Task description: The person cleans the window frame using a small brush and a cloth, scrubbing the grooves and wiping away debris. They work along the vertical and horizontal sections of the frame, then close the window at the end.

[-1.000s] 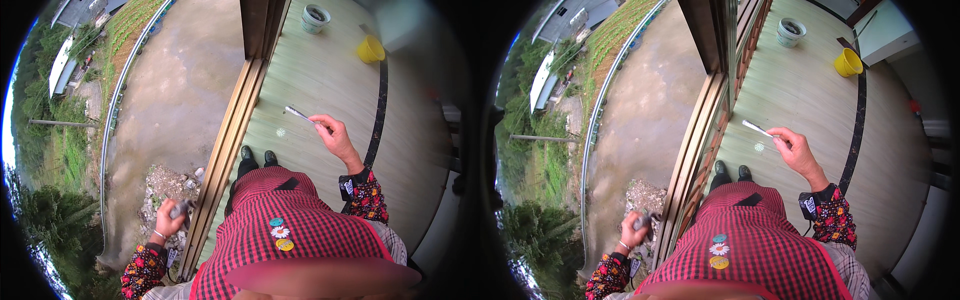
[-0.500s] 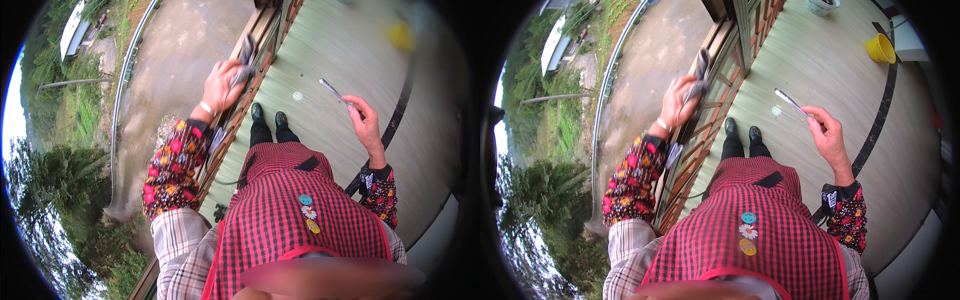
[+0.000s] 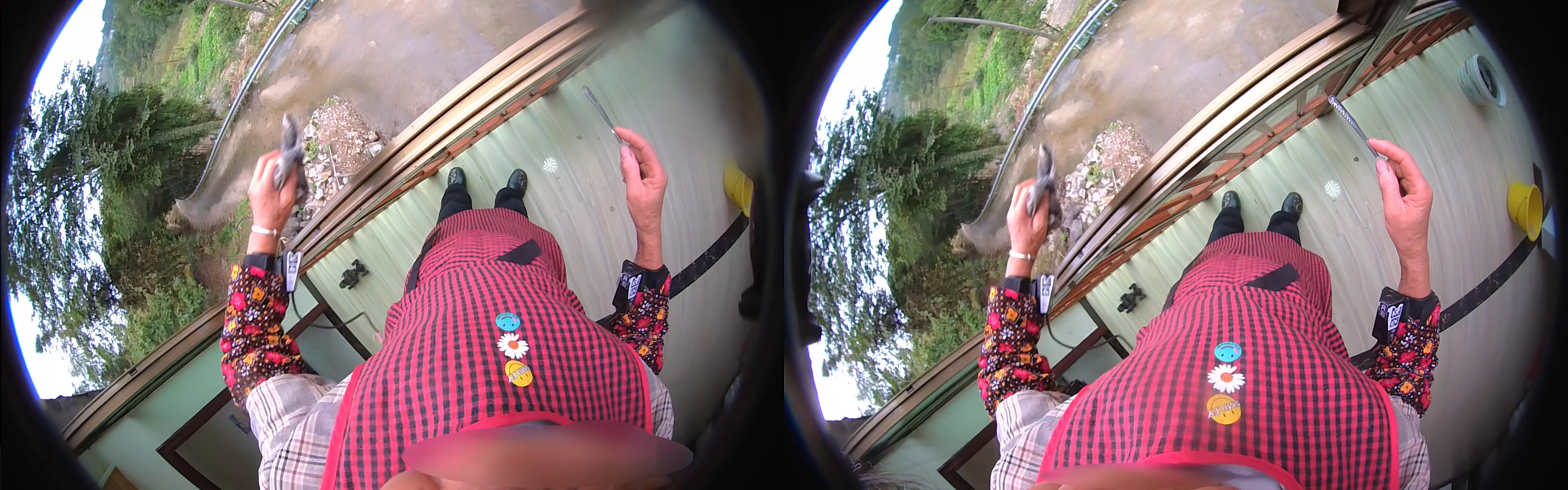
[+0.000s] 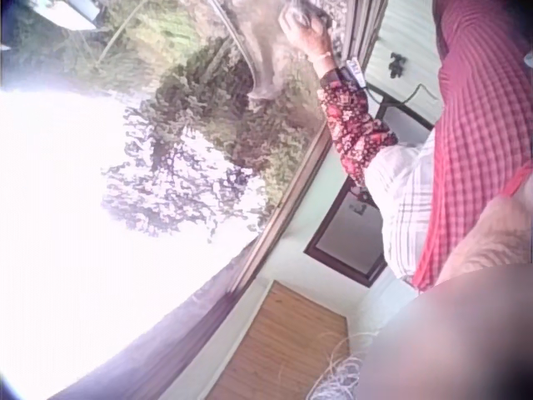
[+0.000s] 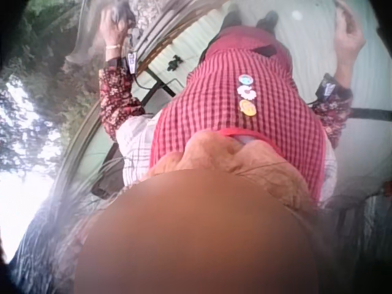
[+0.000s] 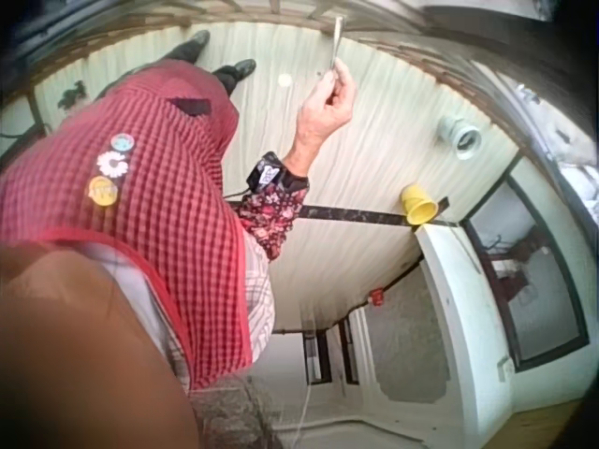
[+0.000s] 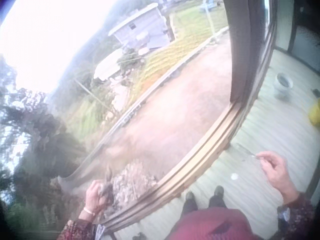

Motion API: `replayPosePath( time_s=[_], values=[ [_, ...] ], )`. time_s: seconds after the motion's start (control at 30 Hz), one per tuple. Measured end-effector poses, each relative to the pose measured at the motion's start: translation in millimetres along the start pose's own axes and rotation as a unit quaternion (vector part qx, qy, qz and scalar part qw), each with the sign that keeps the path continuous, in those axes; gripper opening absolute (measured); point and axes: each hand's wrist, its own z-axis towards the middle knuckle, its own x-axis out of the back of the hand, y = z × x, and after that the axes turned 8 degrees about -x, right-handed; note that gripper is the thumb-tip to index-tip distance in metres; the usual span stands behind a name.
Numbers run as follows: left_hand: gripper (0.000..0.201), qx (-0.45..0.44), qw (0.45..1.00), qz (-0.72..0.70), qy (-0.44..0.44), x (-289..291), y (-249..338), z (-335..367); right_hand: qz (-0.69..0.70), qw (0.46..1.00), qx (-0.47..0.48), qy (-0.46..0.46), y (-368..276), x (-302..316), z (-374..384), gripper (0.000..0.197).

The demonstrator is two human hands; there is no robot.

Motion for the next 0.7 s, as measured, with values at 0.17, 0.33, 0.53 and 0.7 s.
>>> replayPosePath(
  time_s=[0.17, 0.33, 0.53, 0.7],
  values=[
    [0.039, -0.223, 0.952, -0.181, -0.103, -115.0, 118.8, 111.0, -0.072, 0.994, 0.024, -0.083, -41.3, -19.8, 8.0, 0.029],
    [0.041, -0.204, 0.955, -0.158, -0.145, -122.9, 85.6, 24.9, -0.101, 0.988, 0.015, -0.113, -74.3, -30.1, 9.6, 0.031],
    [0.02, -0.031, 0.915, 0.111, -0.386, 14.4, -36.9, -143.0, -0.085, 0.991, 0.053, -0.093, -82.5, -34.1, 13.1, 0.03],
    [0.023, 0.103, 0.994, -0.028, -0.014, 27.8, -25.8, -88.3, -0.062, 0.993, 0.074, -0.061, -83.7, -38.5, 15.3, 0.028]
  ],
)
